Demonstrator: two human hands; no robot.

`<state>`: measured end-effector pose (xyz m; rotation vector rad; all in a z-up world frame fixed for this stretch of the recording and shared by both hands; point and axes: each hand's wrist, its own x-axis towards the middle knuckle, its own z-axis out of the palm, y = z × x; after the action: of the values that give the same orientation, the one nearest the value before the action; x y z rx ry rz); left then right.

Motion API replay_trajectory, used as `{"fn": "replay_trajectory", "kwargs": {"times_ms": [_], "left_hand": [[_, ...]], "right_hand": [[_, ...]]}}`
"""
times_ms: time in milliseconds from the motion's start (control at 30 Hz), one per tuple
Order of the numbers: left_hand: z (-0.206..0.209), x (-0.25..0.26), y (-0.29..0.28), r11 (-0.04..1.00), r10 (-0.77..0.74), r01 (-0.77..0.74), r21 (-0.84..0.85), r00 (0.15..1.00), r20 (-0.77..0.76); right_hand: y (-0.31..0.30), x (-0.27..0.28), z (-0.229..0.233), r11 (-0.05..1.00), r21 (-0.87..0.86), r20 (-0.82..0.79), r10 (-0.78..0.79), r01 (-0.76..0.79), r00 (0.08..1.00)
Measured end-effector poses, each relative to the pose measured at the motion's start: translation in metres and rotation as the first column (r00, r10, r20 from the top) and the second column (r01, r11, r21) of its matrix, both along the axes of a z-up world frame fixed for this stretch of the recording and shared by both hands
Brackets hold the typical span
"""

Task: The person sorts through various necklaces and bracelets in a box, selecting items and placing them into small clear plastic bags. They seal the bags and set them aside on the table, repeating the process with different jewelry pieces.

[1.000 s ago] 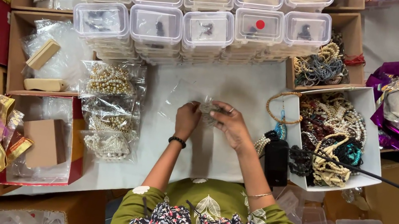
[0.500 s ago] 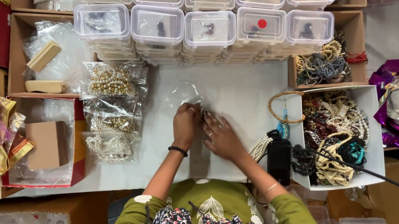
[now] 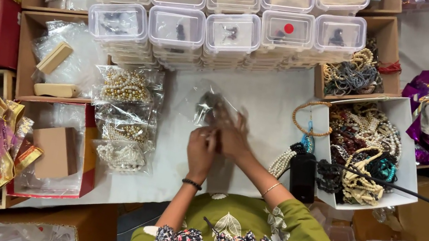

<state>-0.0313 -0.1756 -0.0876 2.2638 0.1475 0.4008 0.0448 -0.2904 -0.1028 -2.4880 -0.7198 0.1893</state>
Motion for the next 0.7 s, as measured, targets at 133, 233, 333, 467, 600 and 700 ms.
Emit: {"fn": "replay_trajectory", "kwargs": {"times_ms": [133, 233, 333, 467, 600, 700], "left_hand": [[-0.036, -0.025, 0.018, 0.921, 0.216, -0.239, -0.307, 0.97, -0.109], [-0.066, -0.035, 0.027, 0.84, 0.32, -0.381, -0.387, 0.923, -0.215], [-0.07, -0.035, 0.028, 0.523, 0.283, -0.497, -0.693, 0.868, -0.409], [-0.053, -0.026, 0.028, 0.508, 0.215, -0.575, -0.642, 0.806, -0.552], [-0.066, -0.025, 0.023, 0.496, 0.142, -0.582, -0.645, 0.787, -0.6], [-0.068, -0.025, 0.026, 0.488, 0.129, -0.559, -0.67, 0.806, -0.577]], "right_hand": [[0.007, -0.004, 0.006, 0.934, -0.241, -0.163, 0.23, -0.265, 0.959], [0.01, -0.011, -0.001, 0.949, -0.305, -0.008, -0.09, 0.083, 0.996], [0.003, -0.017, -0.009, 0.938, -0.336, -0.024, 0.079, -0.083, 0.997], [-0.009, -0.009, -0.023, 0.923, -0.278, 0.075, 0.297, -0.266, 0.952], [0.009, 0.007, 0.01, 0.9, -0.435, -0.102, -0.004, -0.041, 0.995], [0.012, 0.01, 0.021, 0.841, -0.411, -0.277, 0.254, -0.353, 0.927]]}}
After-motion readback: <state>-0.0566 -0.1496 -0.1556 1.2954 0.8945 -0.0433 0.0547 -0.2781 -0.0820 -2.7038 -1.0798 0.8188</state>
